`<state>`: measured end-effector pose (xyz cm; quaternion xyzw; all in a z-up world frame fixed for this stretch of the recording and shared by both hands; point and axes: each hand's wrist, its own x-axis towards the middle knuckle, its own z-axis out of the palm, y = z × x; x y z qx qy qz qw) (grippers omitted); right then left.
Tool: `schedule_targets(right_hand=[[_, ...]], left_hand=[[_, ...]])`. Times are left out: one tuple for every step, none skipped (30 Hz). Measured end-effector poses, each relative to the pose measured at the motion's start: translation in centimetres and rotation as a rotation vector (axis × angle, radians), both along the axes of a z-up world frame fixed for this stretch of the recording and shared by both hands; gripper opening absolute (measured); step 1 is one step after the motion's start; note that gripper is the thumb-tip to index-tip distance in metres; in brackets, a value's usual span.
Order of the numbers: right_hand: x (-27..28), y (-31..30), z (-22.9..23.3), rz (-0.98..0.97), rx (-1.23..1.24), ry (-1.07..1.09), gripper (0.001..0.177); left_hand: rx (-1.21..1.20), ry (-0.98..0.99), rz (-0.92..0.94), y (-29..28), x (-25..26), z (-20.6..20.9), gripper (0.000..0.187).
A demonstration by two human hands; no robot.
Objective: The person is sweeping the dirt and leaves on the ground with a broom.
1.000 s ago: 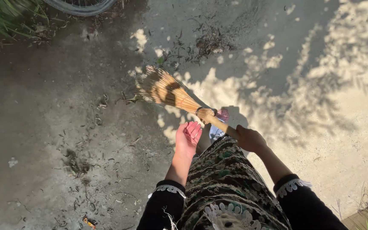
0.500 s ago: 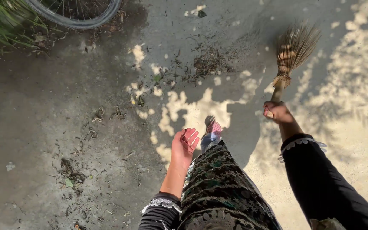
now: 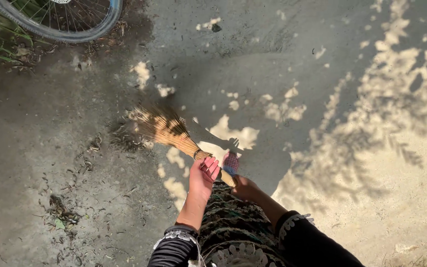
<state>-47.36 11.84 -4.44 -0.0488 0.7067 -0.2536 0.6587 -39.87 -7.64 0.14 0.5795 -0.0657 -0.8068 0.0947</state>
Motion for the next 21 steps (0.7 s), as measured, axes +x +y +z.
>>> schedule_targets(right_hand=[[-1.7,0.9,0.6,-0.002,0.0,0.005,0.048],[-3.4,1.8,1.1,0.135,0.015,0.201,0.032],[-5.0,2.7,1.7,0.275,0.031,0.396,0.026],[-7.2,3.5,4.1,0.276,0.03,0.398,0.026],[-9.4,4.2,6.5,0.344,0.134,0.49,0.027],[-11.6,4.8,8.9,0.411,0.237,0.583,0.04],[-13.4,6.5,9.0,0.414,0.232,0.585,0.04],[-15.4,8.2,9.0,0.384,0.301,0.664,0.037],[-17.2,9.7,8.9,0.353,0.368,0.739,0.034],[-19.4,10.6,8.7,0.358,0.361,0.738,0.034],[-21.4,11.5,8.5,0.209,0.364,0.747,0.034],[-23.4,12.4,8.2,0.061,0.367,0.752,0.035],[-25.4,11.8,7.3,0.067,0.363,0.747,0.035],[-27.5,11.3,6.4,-0.166,0.336,0.637,0.032],[-29.8,10.6,5.5,-0.392,0.306,0.519,0.029],[-32.4,11.8,1.4,-0.383,0.303,0.515,0.029],[-34.9,12.6,-2.8,-0.605,-0.001,0.325,0.02],[-37.3,13.4,-7.1,-0.813,-0.304,0.118,0.015],[-37.4,11.9,-10.6,-0.806,-0.303,0.109,0.015],[-37.4,10.3,-14.1,-0.821,-0.462,-0.129,0.011],[-37.1,9.1,-17.6,-0.829,-0.612,-0.371,0.009]], left_hand=[[0.0,0.005,-0.002,-0.2,-1.5,1.4,0.024],[-0.025,0.042,-0.058,-0.4,-2.9,2.7,0.024],[-0.051,0.078,-0.11,-0.5,-4.2,4.1,0.024],[-0.052,0.08,-0.108,-0.6,-4.8,4.6,0.024],[-0.061,0.094,-0.132,-0.9,-5.2,5.1,0.024],[-0.069,0.107,-0.155,-1.2,-5.7,5.5,0.023],[-0.073,0.107,-0.151,-1.4,-5.7,5.3,0.023],[-0.069,0.103,-0.135,-1.7,-5.7,5.0,0.023],[-0.066,0.095,-0.117,-2.1,-5.6,4.6,0.024],[-0.071,0.092,-0.112,-2.4,-5.2,4.3,0.024],[-0.069,0.076,-0.086,-2.6,-4.4,4.0,0.023],[-0.068,0.06,-0.059,-2.8,-3.6,3.8,0.023],[-0.069,0.054,-0.053,-3.0,-2.8,3.7,0.023],[-0.08,0.036,-0.047,-3.2,-2.1,3.5,0.024],[-0.091,0.02,-0.039,-3.3,-1.7,3.4,0.025],[-0.092,0.014,-0.03,-3.4,-1.1,3.4,0.025],[-0.078,-0.018,-0.012,-3.7,-0.3,3.3,0.026],[-0.064,-0.05,0.006,-3.8,0.4,3.3,0.027],[-0.065,-0.057,0.014,-3.9,0.9,3.5,0.027],[-0.076,-0.072,0.024,-3.9,1.3,3.7,0.027],[-0.083,-0.088,0.034,-3.8,1.9,4.1,0.027]])
